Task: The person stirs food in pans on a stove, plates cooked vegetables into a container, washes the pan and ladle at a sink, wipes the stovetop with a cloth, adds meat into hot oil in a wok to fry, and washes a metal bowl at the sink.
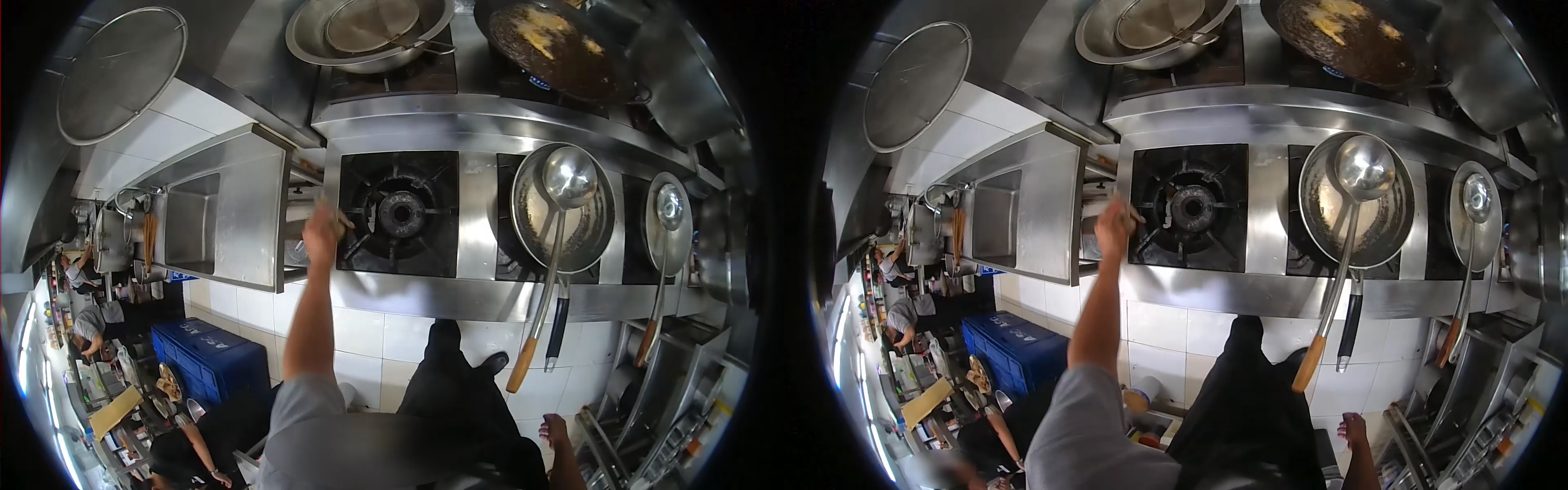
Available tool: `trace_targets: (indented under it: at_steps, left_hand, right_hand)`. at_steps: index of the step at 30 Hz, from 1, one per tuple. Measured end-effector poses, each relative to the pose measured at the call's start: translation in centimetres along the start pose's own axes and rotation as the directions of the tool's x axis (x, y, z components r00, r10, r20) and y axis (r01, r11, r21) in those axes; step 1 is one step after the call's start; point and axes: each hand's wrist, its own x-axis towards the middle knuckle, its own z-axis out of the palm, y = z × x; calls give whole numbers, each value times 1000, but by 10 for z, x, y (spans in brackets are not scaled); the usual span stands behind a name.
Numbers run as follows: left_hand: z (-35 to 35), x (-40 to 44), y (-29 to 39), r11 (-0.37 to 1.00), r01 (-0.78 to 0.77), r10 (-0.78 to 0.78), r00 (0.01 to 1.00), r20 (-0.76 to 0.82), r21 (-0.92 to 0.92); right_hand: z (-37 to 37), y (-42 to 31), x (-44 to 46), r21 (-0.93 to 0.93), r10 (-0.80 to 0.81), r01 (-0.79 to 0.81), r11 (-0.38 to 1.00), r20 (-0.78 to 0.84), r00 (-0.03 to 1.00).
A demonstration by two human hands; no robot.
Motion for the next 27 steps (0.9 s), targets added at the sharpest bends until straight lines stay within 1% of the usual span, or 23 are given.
trace_targets:
  at_steps: [1,3,5,6,7,8,9,10,11,12,13,14,15,16,17,18,20,22,23,24,25,26,27]
  left_hand:
    - [11,40,-22,993,-116,115,993,36,24]
    - [25,117,-65,999,-42,39,960,278,6]
    - [-4,179,-1,985,173,-173,964,204,17]
    - [9,186,7,987,163,-159,965,207,1]
    - [28,188,13,970,234,-232,972,-36,66]
    - [51,188,14,941,318,-278,920,-277,111]
    - [90,181,9,887,445,-409,882,-235,124]
    - [124,173,26,881,394,-351,915,-199,262]
    - [157,163,62,858,334,-296,942,-157,391]
    - [176,162,119,879,406,-339,901,-271,250]
    - [180,162,178,870,417,-367,904,-220,262]
    - [176,154,222,930,335,-329,942,-61,149]
    - [196,144,248,964,251,-256,964,63,85]
    - [210,136,275,969,195,-185,980,74,-154]
    - [208,135,300,974,157,-113,961,252,-164]
    - [206,134,326,974,126,-36,907,420,-188]
    - [188,150,322,904,67,200,805,558,-422]
    - [145,161,285,853,-57,249,918,309,-519]
    - [111,170,262,896,-15,165,939,303,-444]
    - [71,178,238,931,-93,154,977,148,-354]
    - [61,187,200,976,-174,164,983,-83,-130]
    - [42,199,178,971,-45,0,982,-189,-235]
    - [57,206,134,979,70,-99,984,-151,-189]
  right_hand:
    - [7,-13,-4,98,-62,58,993,40,997]
    - [22,-37,-16,126,-87,81,989,40,995]
    - [25,-50,-23,178,-113,108,978,13,994]
    - [25,-53,-27,194,-114,111,975,1,994]
    - [27,-56,-32,244,-110,114,963,-31,993]
    - [31,-56,-39,295,-101,115,949,-61,993]
    - [38,-67,-54,338,-108,122,933,-60,992]
    - [47,-76,-61,356,-110,127,926,-67,992]
    - [53,-84,-66,364,-138,145,920,-43,989]
    - [58,-90,-70,372,-168,165,914,-24,985]
    - [63,-95,-69,337,-211,201,920,-7,978]
    - [72,-98,-74,348,-205,199,916,-19,979]
    - [81,-109,-78,339,-238,227,913,-9,971]
    - [90,-120,-77,332,-275,257,907,8,961]
    - [99,-125,-71,357,-253,227,906,27,967]
    - [107,-132,-64,361,-261,234,903,27,965]
    - [115,-149,-54,406,-285,242,882,49,957]
    - [110,-184,-78,435,-327,282,855,32,944]
    - [106,-196,-88,531,-382,292,795,65,922]
    - [102,-205,-97,624,-434,289,726,90,896]
    - [95,-215,-107,649,-488,272,711,177,854]
    - [91,-223,-116,658,-488,273,702,165,857]
    - [93,-233,-127,661,-565,305,686,220,795]
